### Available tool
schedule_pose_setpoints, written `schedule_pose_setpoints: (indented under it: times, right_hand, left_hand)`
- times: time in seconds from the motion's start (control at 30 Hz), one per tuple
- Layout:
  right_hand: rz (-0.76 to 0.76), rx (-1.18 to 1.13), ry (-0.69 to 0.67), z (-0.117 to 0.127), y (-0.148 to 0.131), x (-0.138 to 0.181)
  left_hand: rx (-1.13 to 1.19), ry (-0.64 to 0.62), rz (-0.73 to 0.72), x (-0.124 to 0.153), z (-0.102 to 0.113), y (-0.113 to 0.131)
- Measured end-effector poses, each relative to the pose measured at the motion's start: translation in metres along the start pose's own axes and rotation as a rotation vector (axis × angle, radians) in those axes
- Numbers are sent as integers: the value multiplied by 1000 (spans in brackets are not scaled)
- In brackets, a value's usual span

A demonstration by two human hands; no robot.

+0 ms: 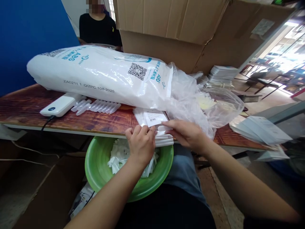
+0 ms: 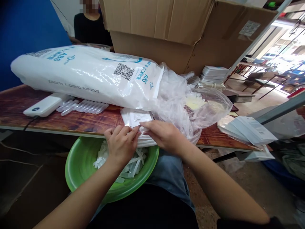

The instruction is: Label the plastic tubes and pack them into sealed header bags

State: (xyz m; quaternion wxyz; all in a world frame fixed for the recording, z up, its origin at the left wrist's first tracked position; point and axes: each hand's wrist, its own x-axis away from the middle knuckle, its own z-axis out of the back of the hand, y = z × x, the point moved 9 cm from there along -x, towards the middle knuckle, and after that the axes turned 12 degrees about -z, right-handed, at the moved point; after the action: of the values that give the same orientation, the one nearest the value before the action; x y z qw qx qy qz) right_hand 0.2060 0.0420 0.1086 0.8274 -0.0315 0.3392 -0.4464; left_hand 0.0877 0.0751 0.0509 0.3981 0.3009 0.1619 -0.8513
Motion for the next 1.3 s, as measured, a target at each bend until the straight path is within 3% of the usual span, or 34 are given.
schedule_pose_setpoints:
  times: [0.13, 0.27, 0.4, 0.77, 0.97, 1.07, 1.17, 1.23, 1.27, 1.3]
  right_hand:
    - [64, 331, 61, -37, 2, 29]
    - [-69, 526, 134, -54, -1, 31]
    - [-199, 540, 202, -56, -2, 27]
    - [-197, 526, 181, -54, 28, 14]
    - [-374, 574, 288, -40, 36, 2]
    - [-339, 534, 269, -26, 23, 1]
    - [-262, 372, 311, 23, 20, 10]
    - [-432, 450, 445, 75, 56, 20]
    - [-621, 557, 489, 100, 88, 27]
    - [-809, 663, 416, 115, 125, 31]
  left_hand:
    - [2, -33, 1, -2, -3, 0]
    - [13, -66, 9, -5, -4, 1]
    - [-10, -76, 21, -6, -2, 1]
    - [7, -89, 22, -8, -3, -2]
    - [4, -65, 20, -7, -2, -3]
    - [4, -64, 23, -8, -2, -3]
    - [8, -58, 34, -8, -1, -4]
    - [2, -43, 33, -8, 0, -3]
    - [-2, -28, 28, -9, 1, -1]
    - [-4, -13, 16, -9, 3, 0]
